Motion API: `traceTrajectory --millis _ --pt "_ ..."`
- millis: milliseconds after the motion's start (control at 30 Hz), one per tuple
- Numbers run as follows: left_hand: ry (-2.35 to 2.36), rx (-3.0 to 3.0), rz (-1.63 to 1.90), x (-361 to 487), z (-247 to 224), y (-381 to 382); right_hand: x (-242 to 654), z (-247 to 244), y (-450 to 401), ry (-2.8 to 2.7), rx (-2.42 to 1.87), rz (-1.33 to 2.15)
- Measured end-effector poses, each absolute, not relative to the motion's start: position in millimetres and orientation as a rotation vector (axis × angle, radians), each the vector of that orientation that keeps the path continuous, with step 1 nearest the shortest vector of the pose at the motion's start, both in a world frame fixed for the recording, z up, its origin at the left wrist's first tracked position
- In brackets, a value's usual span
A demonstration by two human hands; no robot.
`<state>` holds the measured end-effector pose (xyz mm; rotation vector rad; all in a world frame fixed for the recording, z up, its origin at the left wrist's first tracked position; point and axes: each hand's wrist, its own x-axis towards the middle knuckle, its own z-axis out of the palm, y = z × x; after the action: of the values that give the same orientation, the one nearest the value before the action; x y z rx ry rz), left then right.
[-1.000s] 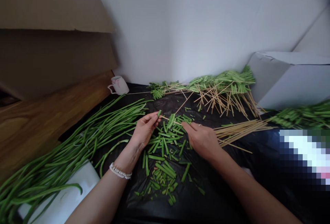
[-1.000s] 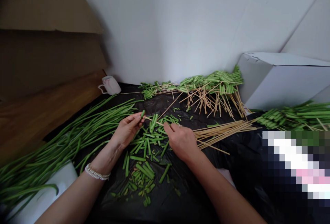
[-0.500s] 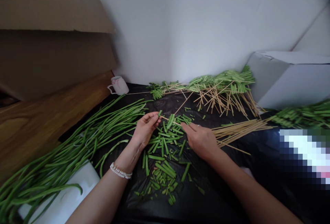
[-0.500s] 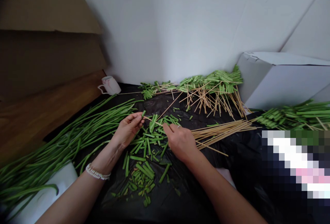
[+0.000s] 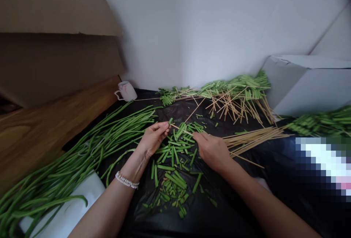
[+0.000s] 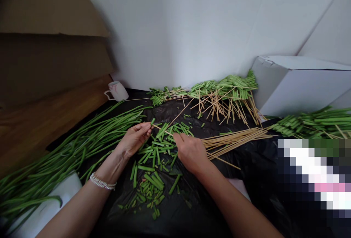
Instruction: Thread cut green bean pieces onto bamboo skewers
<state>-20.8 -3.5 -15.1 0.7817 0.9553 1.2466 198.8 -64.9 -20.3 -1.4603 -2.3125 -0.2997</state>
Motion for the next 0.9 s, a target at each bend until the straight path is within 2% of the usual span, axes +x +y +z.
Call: traceTrajectory --millis 900 --pt "0.922 0.808 1.113 -19.0 -16.0 -5.7 197.3 -15.1 -66.0 -2.303 -1.520 0.010"
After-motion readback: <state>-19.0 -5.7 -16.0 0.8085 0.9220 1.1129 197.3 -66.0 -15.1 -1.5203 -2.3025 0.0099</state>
